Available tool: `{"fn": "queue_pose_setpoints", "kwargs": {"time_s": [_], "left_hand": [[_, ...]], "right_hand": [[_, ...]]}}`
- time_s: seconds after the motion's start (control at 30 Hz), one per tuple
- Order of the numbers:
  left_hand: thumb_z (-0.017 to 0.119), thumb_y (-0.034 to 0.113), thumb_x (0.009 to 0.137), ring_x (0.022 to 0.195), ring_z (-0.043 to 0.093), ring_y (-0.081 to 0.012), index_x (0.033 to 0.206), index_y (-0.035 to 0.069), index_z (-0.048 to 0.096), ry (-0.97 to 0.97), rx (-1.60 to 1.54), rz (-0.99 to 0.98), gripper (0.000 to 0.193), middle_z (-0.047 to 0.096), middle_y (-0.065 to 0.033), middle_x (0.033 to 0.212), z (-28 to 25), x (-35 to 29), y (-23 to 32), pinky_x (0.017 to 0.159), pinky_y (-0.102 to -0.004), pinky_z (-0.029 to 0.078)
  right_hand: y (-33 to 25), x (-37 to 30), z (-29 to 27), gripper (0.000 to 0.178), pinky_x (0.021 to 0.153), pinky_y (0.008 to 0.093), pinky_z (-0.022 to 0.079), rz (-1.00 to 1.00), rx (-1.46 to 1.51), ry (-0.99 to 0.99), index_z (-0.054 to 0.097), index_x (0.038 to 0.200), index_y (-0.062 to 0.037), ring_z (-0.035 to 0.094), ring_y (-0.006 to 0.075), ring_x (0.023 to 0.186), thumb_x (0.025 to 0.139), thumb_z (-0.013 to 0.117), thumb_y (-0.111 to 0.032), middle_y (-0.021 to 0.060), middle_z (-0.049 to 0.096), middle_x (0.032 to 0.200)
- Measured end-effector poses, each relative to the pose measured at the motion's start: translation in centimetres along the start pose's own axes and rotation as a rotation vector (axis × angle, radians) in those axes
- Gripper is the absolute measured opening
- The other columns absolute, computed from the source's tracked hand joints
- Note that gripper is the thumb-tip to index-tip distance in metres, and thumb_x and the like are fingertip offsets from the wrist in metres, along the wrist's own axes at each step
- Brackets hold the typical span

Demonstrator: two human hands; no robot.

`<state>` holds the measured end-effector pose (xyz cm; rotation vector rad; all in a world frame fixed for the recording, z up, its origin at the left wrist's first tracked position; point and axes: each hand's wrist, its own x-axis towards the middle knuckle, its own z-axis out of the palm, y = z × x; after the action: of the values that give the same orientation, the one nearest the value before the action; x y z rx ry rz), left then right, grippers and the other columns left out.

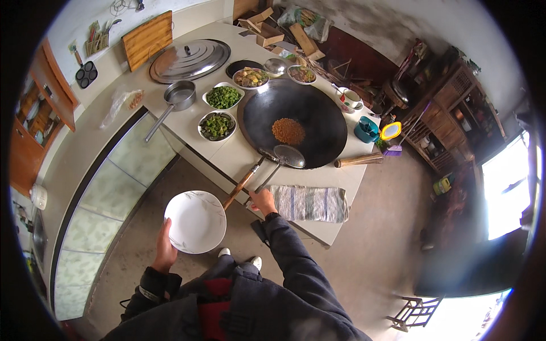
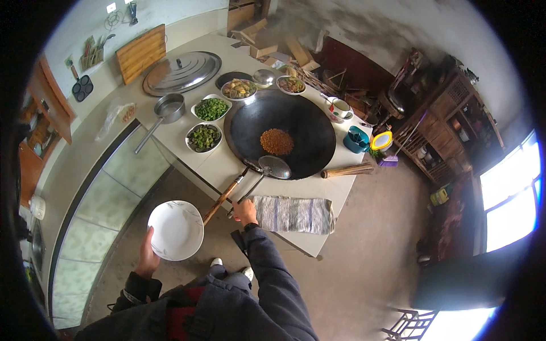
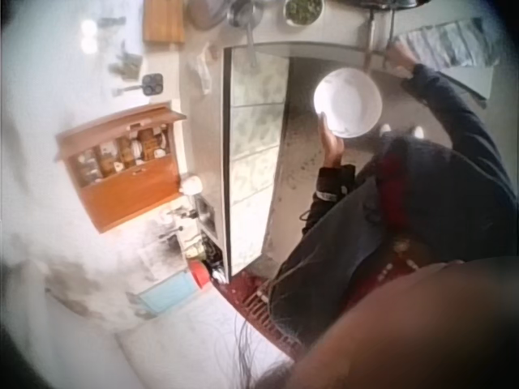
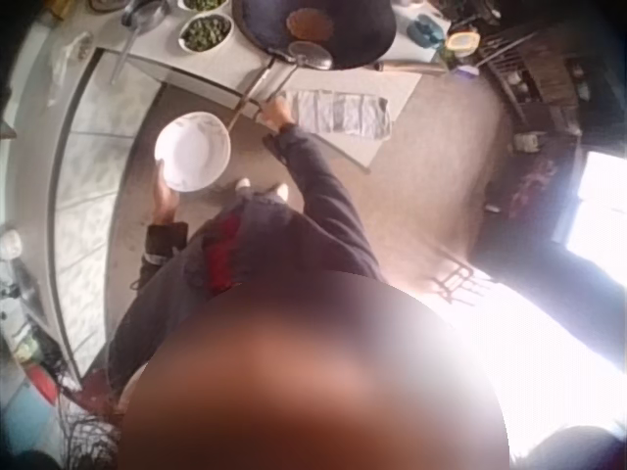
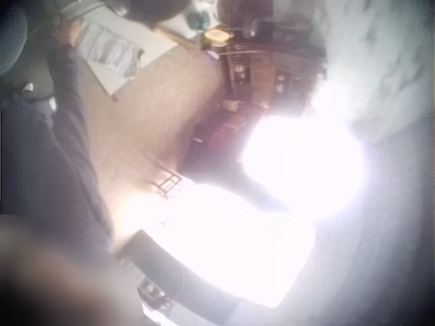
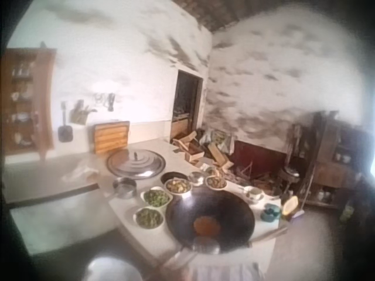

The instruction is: The person pours oil into a wok, tends a wood-fired stove, washes peanuts in a strainer, and adds them to the wok. They then transfer peanuts from a plastic bag into a bowl and place the bag in a cabinet.

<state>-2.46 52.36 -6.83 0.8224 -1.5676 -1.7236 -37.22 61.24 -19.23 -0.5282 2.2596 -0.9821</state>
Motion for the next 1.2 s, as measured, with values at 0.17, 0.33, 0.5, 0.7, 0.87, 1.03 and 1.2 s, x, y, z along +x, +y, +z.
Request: {"fn": "queue_pose_setpoints", "kwargs": {"time_s": [0.17,0.33,0.5,0.7,0.87,1.03,1.2], "left_hand": [[0.047,0.031,0.101,0.119,0.052,-0.0174,0.134,0.002,0.046,0.022,-0.265,-0.182,0.045,0.054,-0.0077,0.130,0.0,1.1,0.4,0.100,-0.0323,0.040],[0.050,0.031,0.100,0.119,0.052,-0.0169,0.135,0.002,0.046,0.058,-0.471,-0.349,0.046,0.054,-0.0072,0.130,0.7,2.4,0.4,0.100,-0.0326,0.040],[0.049,0.032,0.100,0.118,0.053,-0.0171,0.135,0.003,0.047,0.054,-0.452,-0.358,0.045,0.055,-0.0068,0.130,1.1,2.7,0.3,0.099,-0.0331,0.041],[0.051,0.032,0.099,0.116,0.054,-0.0171,0.132,0.003,0.050,0.085,-0.437,-0.398,0.044,0.056,-0.0062,0.128,1.5,2.9,-0.3,0.098,-0.0332,0.042],[0.055,0.032,0.097,0.118,0.051,-0.0163,0.133,0.002,0.049,0.123,-0.410,-0.413,0.047,0.055,-0.0065,0.129,2.3,3.0,-1.0,0.099,-0.0330,0.040],[0.050,0.034,0.100,0.120,0.049,-0.0158,0.134,-0.001,0.047,-0.008,-0.169,-0.223,0.049,0.054,-0.0081,0.130,3.2,3.2,-0.1,0.101,-0.0302,0.037],[0.043,0.032,0.104,0.105,0.051,-0.0121,0.124,-0.002,0.052,-0.125,-0.023,0.002,0.040,0.058,-0.0064,0.112,5.3,3.5,1.8,0.092,-0.0269,0.041]], "right_hand": [[0.6,-0.4,-1.3,0.048,0.077,0.0420,0.055,0.125,-0.115,-0.138,0.070,0.078,0.0016,0.070,0.0345,0.080,0.081,0.060,-0.045,0.0201,0.069,0.074],[0.9,-2.0,-3.4,0.047,0.082,0.0447,0.052,0.033,-0.253,0.001,0.070,0.093,-0.0033,0.067,0.0364,0.094,0.083,0.060,-0.048,0.0195,0.070,0.090],[2.6,-3.9,-8.5,0.046,0.082,0.0472,0.051,0.072,-0.329,0.281,0.062,0.109,-0.0093,0.064,0.0351,0.101,0.085,0.064,-0.048,0.0186,0.067,0.109],[8.0,-5.6,-10.3,0.104,0.103,0.0587,0.032,0.332,-0.668,0.614,0.021,0.149,-0.0035,0.040,0.0349,0.128,0.075,0.070,-0.058,0.0190,0.043,0.137],[12.5,-5.5,-11.8,0.073,0.094,0.0530,0.043,0.356,-0.599,0.546,0.050,0.126,-0.0009,0.052,0.0371,0.116,0.076,0.067,-0.051,0.0192,0.056,0.121],[14.4,-10.6,-14.4,0.045,0.085,0.0459,0.049,0.221,-0.478,0.657,0.064,0.099,0.0011,0.058,0.0355,0.102,0.077,0.067,-0.038,0.0177,0.063,0.105],[7.4,-17.9,-17.6,0.034,0.075,0.0288,0.049,-0.078,0.865,0.490,0.058,0.115,0.0018,0.059,0.0147,0.089,0.085,0.065,-0.014,0.0067,0.062,0.103]]}}
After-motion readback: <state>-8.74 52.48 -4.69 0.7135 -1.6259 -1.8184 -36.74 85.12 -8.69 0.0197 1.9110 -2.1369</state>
